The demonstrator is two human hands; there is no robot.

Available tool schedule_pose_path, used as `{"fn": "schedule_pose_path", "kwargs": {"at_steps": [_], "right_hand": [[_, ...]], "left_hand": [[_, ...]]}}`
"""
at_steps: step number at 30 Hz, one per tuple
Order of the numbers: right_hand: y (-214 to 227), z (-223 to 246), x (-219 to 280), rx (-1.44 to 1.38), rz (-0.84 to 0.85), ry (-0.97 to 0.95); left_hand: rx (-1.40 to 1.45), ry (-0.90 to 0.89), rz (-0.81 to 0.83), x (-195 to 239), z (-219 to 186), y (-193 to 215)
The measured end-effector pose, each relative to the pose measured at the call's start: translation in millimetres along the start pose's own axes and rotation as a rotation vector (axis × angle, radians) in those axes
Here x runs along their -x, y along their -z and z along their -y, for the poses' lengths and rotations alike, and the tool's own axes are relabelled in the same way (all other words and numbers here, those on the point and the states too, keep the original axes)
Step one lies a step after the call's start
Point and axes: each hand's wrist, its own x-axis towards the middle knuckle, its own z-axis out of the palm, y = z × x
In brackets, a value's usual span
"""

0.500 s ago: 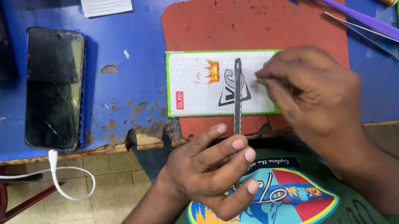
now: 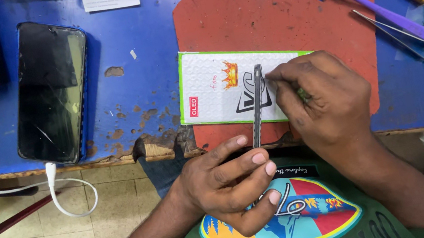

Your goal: The person cleans the interior of a smartphone chassis with a brush and picks at residue with a tool. They then handle a new screen assembly and align it with the chassis, preparing to install it.

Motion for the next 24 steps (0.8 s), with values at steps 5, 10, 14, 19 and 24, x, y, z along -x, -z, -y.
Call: {"fn": "schedule_pose_path", "kwargs": {"at_steps": [5, 10, 14, 19, 24], "right_hand": [[-0.4, -1.1, -2.0, 0.043, 0.021, 0.038], [-1.3, -0.9, -2.3, 0.084, 0.031, 0.07], [0.3, -0.6, -1.6, 0.067, 0.054, 0.06], [0.1, -0.9, -1.8, -0.003, 0.029, -0.019], [-1.3, -1.3, -2.1, 0.029, 0.024, 0.021]], "left_hand": [[-0.009, 0.008, -0.008, -0.2, -0.5, -1.1], [-0.014, 0.008, -0.011, 0.0, -0.8, -2.1], [-0.013, 0.003, -0.019, -0.2, 0.0, -2.9], [-0.006, 0.003, -0.019, 0.9, 0.5, -2.4], [-0.007, 0.002, -0.01, 1.0, 0.1, -1.5]]}}
